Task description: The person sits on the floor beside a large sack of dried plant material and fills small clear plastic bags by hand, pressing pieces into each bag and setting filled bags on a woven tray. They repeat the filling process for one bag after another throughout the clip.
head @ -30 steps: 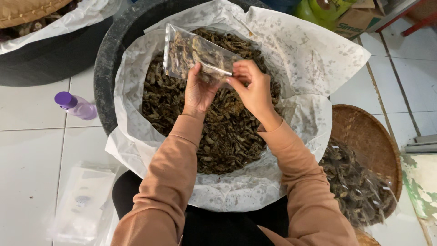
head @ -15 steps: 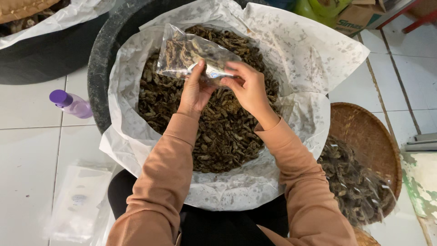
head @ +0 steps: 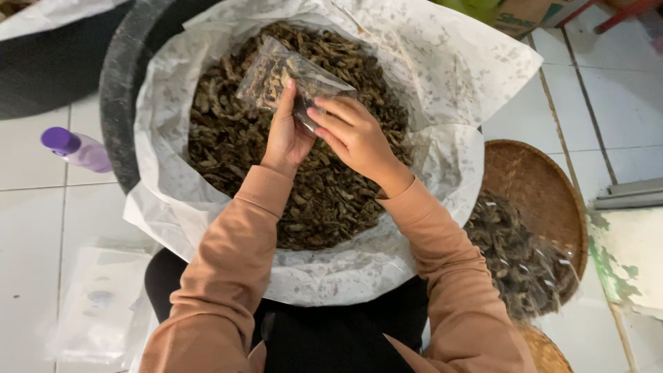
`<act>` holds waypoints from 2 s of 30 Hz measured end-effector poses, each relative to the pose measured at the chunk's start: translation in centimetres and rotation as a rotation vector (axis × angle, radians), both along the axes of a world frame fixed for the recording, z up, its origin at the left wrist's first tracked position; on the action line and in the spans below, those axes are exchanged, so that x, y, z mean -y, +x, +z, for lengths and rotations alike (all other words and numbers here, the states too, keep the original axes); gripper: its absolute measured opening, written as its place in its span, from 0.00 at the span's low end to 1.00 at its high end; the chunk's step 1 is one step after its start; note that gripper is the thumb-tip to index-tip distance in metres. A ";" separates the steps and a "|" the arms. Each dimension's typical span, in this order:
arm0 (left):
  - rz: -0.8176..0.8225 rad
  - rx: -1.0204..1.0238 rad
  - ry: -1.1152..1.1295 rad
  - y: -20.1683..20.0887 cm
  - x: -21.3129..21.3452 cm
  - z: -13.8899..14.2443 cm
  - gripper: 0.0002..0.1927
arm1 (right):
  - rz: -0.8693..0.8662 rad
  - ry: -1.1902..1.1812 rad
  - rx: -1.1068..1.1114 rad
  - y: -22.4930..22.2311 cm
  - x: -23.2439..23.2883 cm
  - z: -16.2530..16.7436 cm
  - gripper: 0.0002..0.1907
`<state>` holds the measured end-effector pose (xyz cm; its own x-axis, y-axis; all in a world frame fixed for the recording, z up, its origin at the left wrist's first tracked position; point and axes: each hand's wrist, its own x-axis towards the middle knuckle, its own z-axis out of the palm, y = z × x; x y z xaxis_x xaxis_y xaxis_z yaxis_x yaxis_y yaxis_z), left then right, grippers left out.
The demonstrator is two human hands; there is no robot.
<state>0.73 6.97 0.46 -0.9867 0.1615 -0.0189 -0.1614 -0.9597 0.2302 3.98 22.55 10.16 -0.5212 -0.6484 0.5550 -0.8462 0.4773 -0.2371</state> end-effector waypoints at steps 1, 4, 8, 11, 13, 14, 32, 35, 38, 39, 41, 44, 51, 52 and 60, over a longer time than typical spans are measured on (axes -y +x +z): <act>-0.036 -0.036 0.000 0.5 -1.0 0.1 0.20 | 0.006 0.055 -0.082 0.7 -0.9 0.1 0.20; -0.131 -0.035 -0.069 1.6 -5.8 1.2 0.18 | -0.098 -0.091 0.126 3.8 -5.4 1.0 0.23; -0.314 -0.143 0.005 2.9 -14.7 3.2 0.21 | -0.343 -0.064 -0.098 8.5 -11.8 2.4 0.22; -0.448 -0.186 0.137 4.4 -20.9 4.7 0.30 | -0.496 0.078 -0.364 12.4 -15.0 3.2 0.19; -0.538 -0.167 0.213 6.0 -23.9 5.3 0.39 | -0.571 0.132 -0.497 14.8 -16.3 3.3 0.15; -0.526 -0.177 0.201 6.7 -25.0 5.5 0.43 | -0.580 0.175 -0.531 15.8 -17.0 3.4 0.14; -0.950 -0.556 1.060 9.5 -30.4 2.0 0.53 | -0.428 0.389 -0.774 19.8 -18.5 3.2 0.10; -0.870 -0.535 0.976 9.5 -29.3 2.5 0.52 | -0.414 0.337 -0.746 19.2 -18.4 2.9 0.09; -0.745 -0.478 0.884 10.1 -28.9 3.1 0.51 | -0.430 0.257 -0.684 18.7 -18.8 2.5 0.08; -0.677 -0.406 0.841 10.4 -28.9 3.2 0.50 | -0.450 0.213 -0.636 18.6 -19.0 2.3 0.09; -0.530 -0.219 0.617 10.7 -29.1 3.2 0.49 | -0.496 0.141 -0.526 18.3 -19.7 2.0 0.10; -0.420 -0.013 0.241 10.4 -29.7 2.5 0.45 | -0.581 0.065 -0.364 18.1 -21.1 1.1 0.13; -0.605 -0.112 0.115 8.9 -35.5 0.9 0.26 | -0.797 -0.056 -0.164 18.8 -26.7 -0.5 0.21; -0.631 -0.103 0.119 8.8 -36.9 0.9 0.26 | -0.833 -0.056 -0.164 19.0 -27.8 -0.7 0.22; -0.850 -0.149 -0.372 9.4 -45.3 3.3 0.43 | -0.998 -0.305 -0.010 20.2 -38.7 -3.0 0.31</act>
